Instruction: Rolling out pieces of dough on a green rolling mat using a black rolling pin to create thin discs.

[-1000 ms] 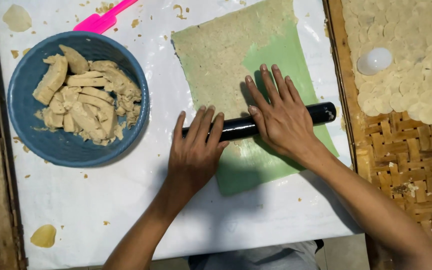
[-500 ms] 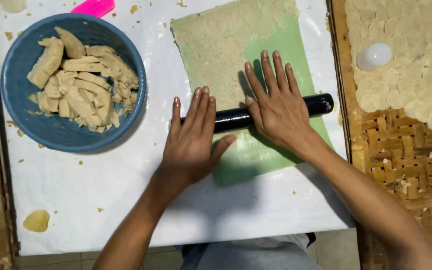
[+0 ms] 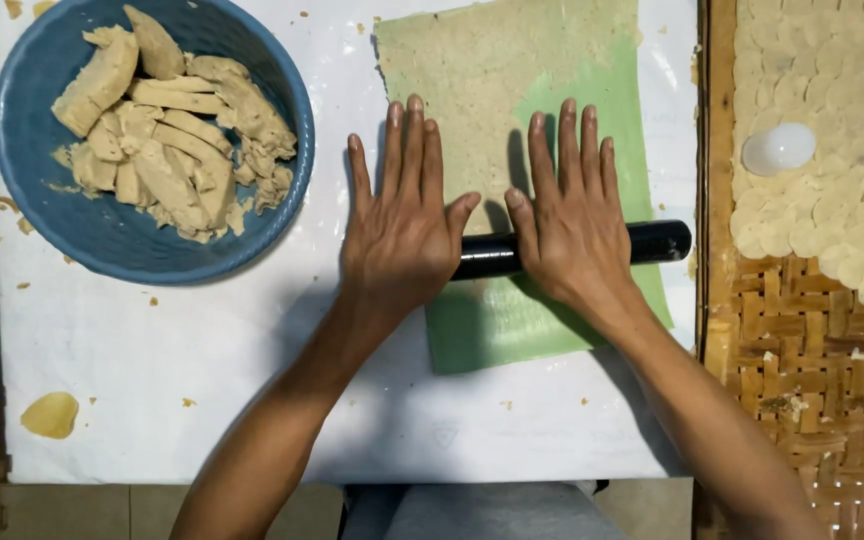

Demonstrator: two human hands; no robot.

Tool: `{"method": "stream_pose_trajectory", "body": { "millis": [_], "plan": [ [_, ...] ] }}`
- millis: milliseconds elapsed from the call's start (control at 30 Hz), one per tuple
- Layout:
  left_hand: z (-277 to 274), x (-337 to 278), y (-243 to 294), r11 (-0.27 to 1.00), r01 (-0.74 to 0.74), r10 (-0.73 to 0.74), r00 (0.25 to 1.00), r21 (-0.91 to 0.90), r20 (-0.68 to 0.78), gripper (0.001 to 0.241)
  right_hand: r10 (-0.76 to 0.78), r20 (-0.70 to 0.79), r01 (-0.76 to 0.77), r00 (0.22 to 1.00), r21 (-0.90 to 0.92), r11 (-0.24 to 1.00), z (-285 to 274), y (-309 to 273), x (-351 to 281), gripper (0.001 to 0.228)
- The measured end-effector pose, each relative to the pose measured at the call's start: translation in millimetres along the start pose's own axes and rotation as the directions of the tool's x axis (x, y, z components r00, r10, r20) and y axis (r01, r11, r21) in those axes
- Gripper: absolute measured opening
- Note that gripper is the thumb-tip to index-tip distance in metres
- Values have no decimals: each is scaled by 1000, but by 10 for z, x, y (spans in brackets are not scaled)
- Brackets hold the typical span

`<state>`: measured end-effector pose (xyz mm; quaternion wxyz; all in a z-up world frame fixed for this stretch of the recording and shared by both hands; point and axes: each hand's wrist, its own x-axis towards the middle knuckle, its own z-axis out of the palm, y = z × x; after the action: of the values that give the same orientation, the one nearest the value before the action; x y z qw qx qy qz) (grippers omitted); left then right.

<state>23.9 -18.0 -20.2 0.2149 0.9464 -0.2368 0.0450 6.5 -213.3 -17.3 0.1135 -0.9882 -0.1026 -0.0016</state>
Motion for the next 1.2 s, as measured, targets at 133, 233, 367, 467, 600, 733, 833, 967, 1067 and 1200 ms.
{"method": "stream_pose_trajectory", "body": {
  "millis": [133,233,367,467,600,733,833,967,1067,1200],
  "plan": [
    [-2,-270,179,998,-18,18,1000,63,-6,70,6,-32,-6,999,-23,1000,103,-80,-349,66],
    [18,-370,223,998,-43,44,999,37,-27,70,-47,-114,43,992,-39,998,116,-70,-450,61],
    [40,-150,101,999,-38,39,999,34,-6,72,-37,-42,36,998,-19,999,42,-27,-230,64],
    [35,-231,155,998,-47,50,998,51,-45,73,-43,-72,41,997,-22,999,65,-62,-319,64],
    [62,-469,313,999,-23,27,997,49,-76,68,-76,-167,76,983,-8,997,144,-88,-580,62],
    [138,-745,433,999,-18,20,999,46,-49,68,-69,-124,68,990,-7,998,264,-81,-868,62],
    [264,-1015,528,975,-12,67,968,222,-241,72,-125,-285,112,950,-64,992,462,-50,-1154,61],
    [269,-1401,688,971,-49,97,975,235,-201,67,-163,-320,132,933,-116,984,424,-158,-1573,59],
    [273,-1624,783,975,-67,104,979,210,-173,67,-189,-322,151,928,-139,979,326,-229,-1790,56],
    [79,-1811,915,980,-82,111,981,181,-158,62,-211,-368,176,906,-127,976,214,-289,-1913,48]
  ]
}}
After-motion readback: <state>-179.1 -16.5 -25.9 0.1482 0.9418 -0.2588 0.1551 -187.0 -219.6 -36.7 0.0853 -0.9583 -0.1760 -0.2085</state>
